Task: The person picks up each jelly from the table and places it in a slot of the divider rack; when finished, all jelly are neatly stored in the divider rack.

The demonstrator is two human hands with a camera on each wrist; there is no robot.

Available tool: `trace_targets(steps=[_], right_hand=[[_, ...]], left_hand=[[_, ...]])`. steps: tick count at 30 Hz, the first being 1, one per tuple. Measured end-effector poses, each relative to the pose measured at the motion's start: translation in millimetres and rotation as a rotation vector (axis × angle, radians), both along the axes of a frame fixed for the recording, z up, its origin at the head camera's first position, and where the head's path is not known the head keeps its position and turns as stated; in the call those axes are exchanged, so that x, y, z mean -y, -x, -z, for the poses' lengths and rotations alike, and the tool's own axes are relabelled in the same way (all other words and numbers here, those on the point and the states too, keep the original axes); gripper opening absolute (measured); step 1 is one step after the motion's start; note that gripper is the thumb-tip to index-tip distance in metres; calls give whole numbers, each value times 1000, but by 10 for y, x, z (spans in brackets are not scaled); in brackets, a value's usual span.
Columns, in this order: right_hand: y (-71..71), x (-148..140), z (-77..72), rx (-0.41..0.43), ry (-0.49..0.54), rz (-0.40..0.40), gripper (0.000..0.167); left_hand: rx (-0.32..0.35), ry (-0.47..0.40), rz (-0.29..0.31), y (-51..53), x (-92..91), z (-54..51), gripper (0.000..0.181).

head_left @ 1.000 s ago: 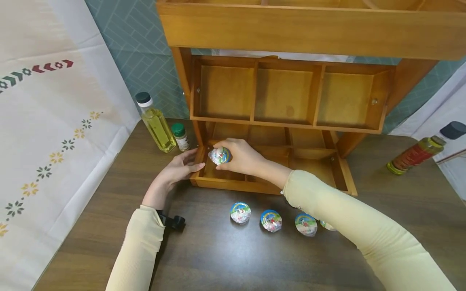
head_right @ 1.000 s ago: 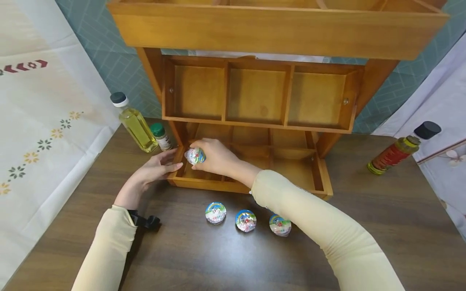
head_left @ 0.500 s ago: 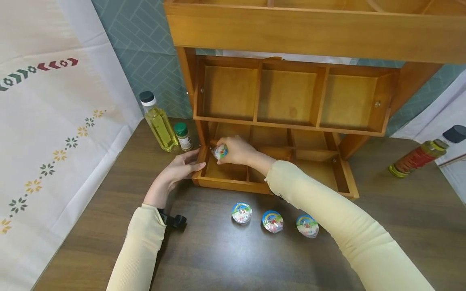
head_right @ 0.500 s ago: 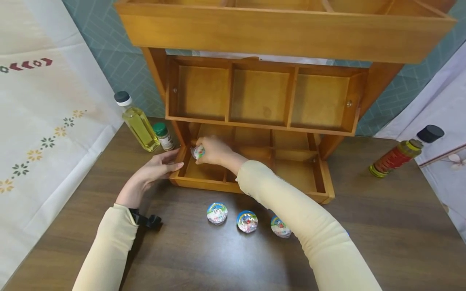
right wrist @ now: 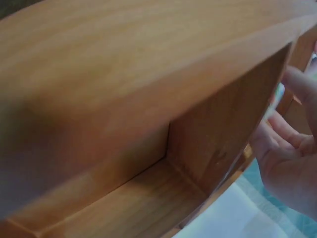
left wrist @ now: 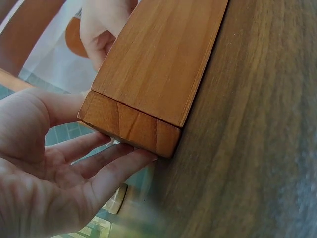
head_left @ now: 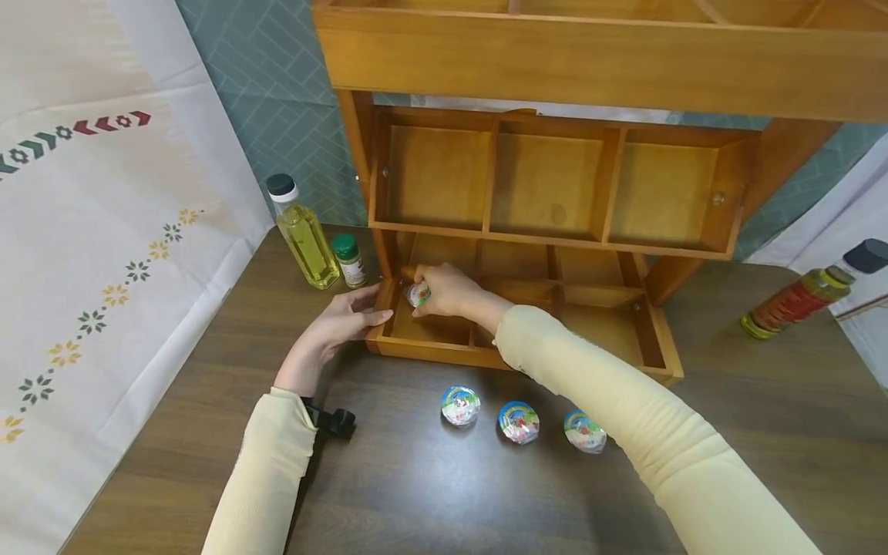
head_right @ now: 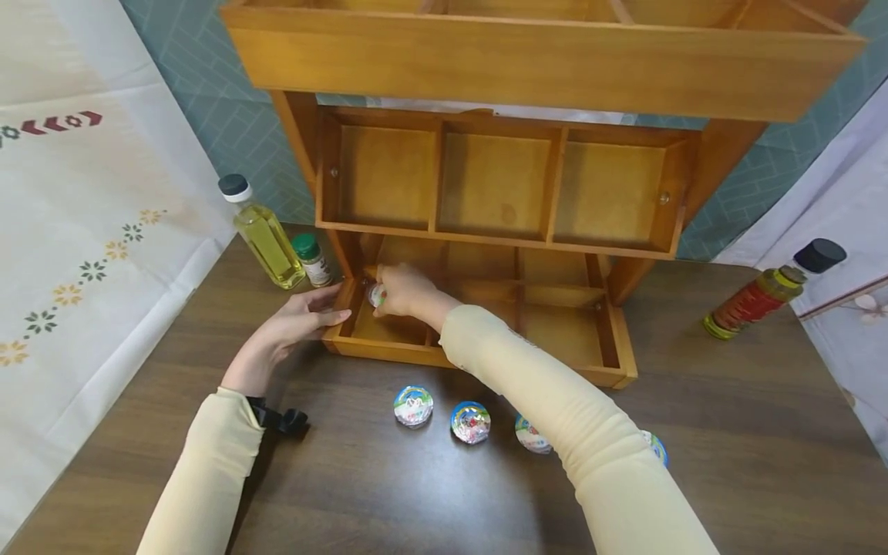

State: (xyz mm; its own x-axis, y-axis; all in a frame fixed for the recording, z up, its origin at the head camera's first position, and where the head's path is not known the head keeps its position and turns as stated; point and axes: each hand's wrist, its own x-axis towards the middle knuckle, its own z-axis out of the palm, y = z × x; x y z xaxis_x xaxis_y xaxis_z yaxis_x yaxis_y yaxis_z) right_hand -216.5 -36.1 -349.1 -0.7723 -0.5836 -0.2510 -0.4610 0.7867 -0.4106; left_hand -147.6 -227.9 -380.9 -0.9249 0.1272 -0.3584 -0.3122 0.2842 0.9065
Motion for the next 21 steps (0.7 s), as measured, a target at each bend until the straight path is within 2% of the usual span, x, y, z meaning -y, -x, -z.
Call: trace_targets(steps=[12,21], right_hand=[[30,55,41,-60,-63,-20,65],[8,-11,32,-20,-59,-4,72]], left_hand=[[29,-27,9,32,3,-13,71],[27,-27,9,21,19,5,71]])
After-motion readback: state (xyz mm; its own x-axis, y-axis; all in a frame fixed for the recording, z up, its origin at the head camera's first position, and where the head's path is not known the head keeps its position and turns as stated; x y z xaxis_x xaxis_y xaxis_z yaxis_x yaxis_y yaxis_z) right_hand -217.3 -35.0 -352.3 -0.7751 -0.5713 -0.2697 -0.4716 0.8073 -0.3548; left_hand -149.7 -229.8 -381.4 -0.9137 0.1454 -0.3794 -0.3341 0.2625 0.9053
